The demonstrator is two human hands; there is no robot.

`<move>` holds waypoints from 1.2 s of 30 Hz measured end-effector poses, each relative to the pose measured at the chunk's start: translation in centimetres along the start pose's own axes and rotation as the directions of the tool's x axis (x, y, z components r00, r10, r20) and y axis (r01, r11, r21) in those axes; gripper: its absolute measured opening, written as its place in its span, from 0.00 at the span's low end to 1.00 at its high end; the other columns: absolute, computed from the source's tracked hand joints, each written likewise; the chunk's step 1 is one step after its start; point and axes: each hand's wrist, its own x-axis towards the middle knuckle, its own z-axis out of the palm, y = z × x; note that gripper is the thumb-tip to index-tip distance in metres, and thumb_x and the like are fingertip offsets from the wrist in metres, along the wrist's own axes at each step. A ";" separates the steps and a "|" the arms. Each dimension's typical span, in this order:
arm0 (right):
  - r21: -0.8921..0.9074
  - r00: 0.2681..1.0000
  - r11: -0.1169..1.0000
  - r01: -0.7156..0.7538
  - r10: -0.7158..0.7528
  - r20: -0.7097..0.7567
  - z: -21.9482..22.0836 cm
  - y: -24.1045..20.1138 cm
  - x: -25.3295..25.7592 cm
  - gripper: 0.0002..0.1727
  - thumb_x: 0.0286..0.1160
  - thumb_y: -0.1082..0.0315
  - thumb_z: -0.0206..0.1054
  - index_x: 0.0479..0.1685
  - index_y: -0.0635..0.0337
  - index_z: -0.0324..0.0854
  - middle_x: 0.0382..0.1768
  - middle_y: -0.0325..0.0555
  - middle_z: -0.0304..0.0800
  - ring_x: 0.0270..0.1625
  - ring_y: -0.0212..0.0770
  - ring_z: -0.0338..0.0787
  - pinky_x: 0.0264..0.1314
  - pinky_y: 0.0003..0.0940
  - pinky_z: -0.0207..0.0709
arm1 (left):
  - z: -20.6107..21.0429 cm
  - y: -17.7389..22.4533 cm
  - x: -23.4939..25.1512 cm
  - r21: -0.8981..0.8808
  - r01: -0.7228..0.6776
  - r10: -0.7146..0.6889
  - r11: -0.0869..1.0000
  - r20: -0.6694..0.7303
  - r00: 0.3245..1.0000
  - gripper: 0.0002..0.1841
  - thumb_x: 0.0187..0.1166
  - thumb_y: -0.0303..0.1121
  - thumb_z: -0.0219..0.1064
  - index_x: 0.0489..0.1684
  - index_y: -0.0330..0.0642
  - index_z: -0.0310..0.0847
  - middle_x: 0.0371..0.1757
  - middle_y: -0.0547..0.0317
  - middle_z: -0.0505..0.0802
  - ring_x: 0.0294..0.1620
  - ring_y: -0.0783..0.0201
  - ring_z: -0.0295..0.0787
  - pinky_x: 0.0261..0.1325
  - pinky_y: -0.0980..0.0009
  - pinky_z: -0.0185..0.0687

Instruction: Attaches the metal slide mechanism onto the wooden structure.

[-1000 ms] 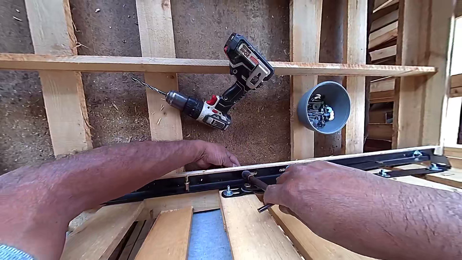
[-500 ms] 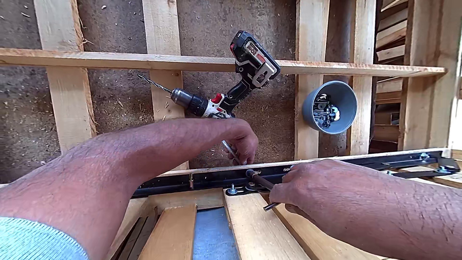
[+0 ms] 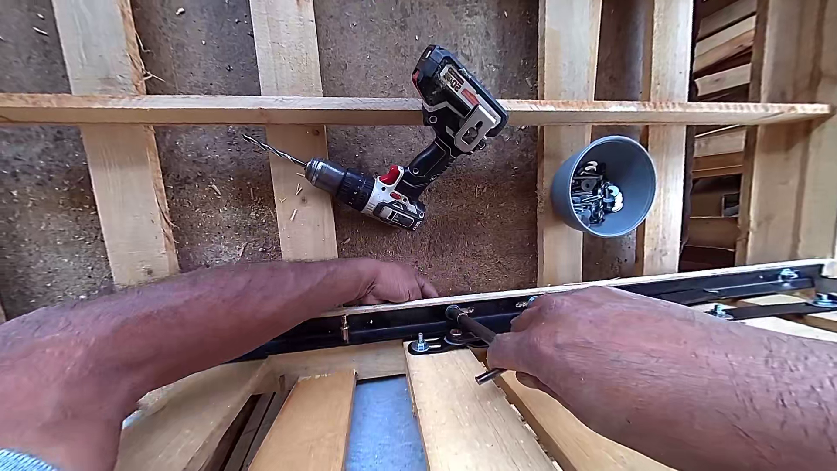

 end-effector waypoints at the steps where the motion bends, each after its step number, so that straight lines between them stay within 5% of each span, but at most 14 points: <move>1: 0.001 1.000 1.000 -0.002 0.002 0.009 -0.1 -0.1 0.0 0.10 0.84 0.60 0.62 0.52 0.37 0.89 0.33 0.32 0.88 0.34 0.37 0.89 0.32 0.39 0.82 | 0.0 0.0 0.0 0.005 0.004 -0.004 1.000 -0.010 1.000 0.17 0.76 0.15 0.56 0.55 0.40 0.85 0.41 0.53 0.93 0.36 0.67 0.89 0.42 0.69 0.86; 7: 0.012 0.994 0.999 -0.042 0.041 0.100 -1.0 -0.5 0.1 0.10 0.85 0.60 0.62 0.55 0.38 0.88 0.36 0.35 0.88 0.36 0.39 0.89 0.37 0.41 0.83 | -0.8 3.3 0.8 0.452 0.097 -0.067 0.887 -0.082 0.994 0.12 0.86 0.29 0.63 0.60 0.43 0.88 0.43 0.53 0.92 0.38 0.66 0.86 0.47 0.65 0.83; 9: 0.024 0.993 0.999 -0.049 0.046 0.104 -1.0 -0.5 0.2 0.10 0.85 0.60 0.62 0.54 0.38 0.88 0.35 0.34 0.88 0.35 0.38 0.89 0.36 0.40 0.82 | -0.9 5.2 1.2 0.665 0.043 -0.048 0.745 -0.012 0.999 0.11 0.86 0.30 0.63 0.58 0.43 0.89 0.37 0.54 0.90 0.29 0.67 0.79 0.36 0.67 0.76; 13: 0.022 0.991 0.998 -0.057 0.054 0.120 -1.1 -0.5 0.2 0.11 0.87 0.58 0.61 0.56 0.38 0.89 0.39 0.35 0.89 0.39 0.39 0.90 0.39 0.41 0.83 | 0.0 9.0 2.3 0.904 0.023 -0.116 0.427 0.030 0.993 0.11 0.80 0.31 0.67 0.53 0.50 0.94 0.40 0.61 0.94 0.36 0.65 0.84 0.42 0.62 0.76; 23: 0.057 0.987 0.996 -0.074 0.064 0.150 -1.4 -0.4 0.3 0.13 0.88 0.59 0.59 0.59 0.39 0.88 0.40 0.37 0.90 0.42 0.41 0.90 0.43 0.42 0.83 | 1.4 10.7 3.7 0.983 0.078 -0.184 0.167 -0.047 0.982 0.12 0.80 0.35 0.61 0.33 0.49 0.92 0.27 0.62 0.87 0.24 0.68 0.77 0.30 0.65 0.70; 27: 0.052 0.987 0.996 -0.067 0.059 0.148 -1.4 -0.3 0.3 0.12 0.88 0.59 0.59 0.58 0.38 0.88 0.41 0.36 0.90 0.44 0.40 0.90 0.45 0.42 0.83 | 0.8 11.5 3.1 0.976 0.035 -0.162 0.216 0.000 0.987 0.11 0.80 0.33 0.64 0.31 0.47 0.93 0.29 0.64 0.92 0.24 0.69 0.82 0.30 0.68 0.75; 31: 0.062 0.983 0.996 -0.069 0.057 0.172 -1.5 -0.2 0.3 0.13 0.88 0.58 0.59 0.60 0.40 0.87 0.44 0.38 0.91 0.47 0.43 0.91 0.47 0.45 0.84 | 1.3 12.4 2.4 0.991 0.015 -0.108 0.135 0.000 0.994 0.08 0.78 0.34 0.68 0.39 0.50 0.95 0.37 0.63 0.94 0.33 0.66 0.85 0.39 0.62 0.77; 34: 0.065 0.981 0.997 -0.035 0.022 0.193 -1.9 -0.2 0.5 0.13 0.88 0.59 0.59 0.60 0.44 0.86 0.44 0.43 0.91 0.48 0.49 0.91 0.46 0.51 0.84 | 3.1 11.2 0.6 0.998 0.021 0.062 0.065 -0.025 0.998 0.18 0.88 0.46 0.59 0.46 0.43 0.91 0.41 0.48 0.92 0.44 0.48 0.90 0.46 0.42 0.82; 36: 0.071 0.980 0.997 -0.038 0.023 0.198 -2.1 -0.2 0.5 0.12 0.87 0.61 0.60 0.59 0.46 0.86 0.44 0.47 0.90 0.47 0.53 0.91 0.44 0.55 0.83 | 4.0 10.0 -1.9 0.985 0.023 0.303 0.168 -0.074 0.950 0.25 0.90 0.56 0.52 0.47 0.45 0.88 0.37 0.52 0.91 0.42 0.50 0.91 0.45 0.42 0.84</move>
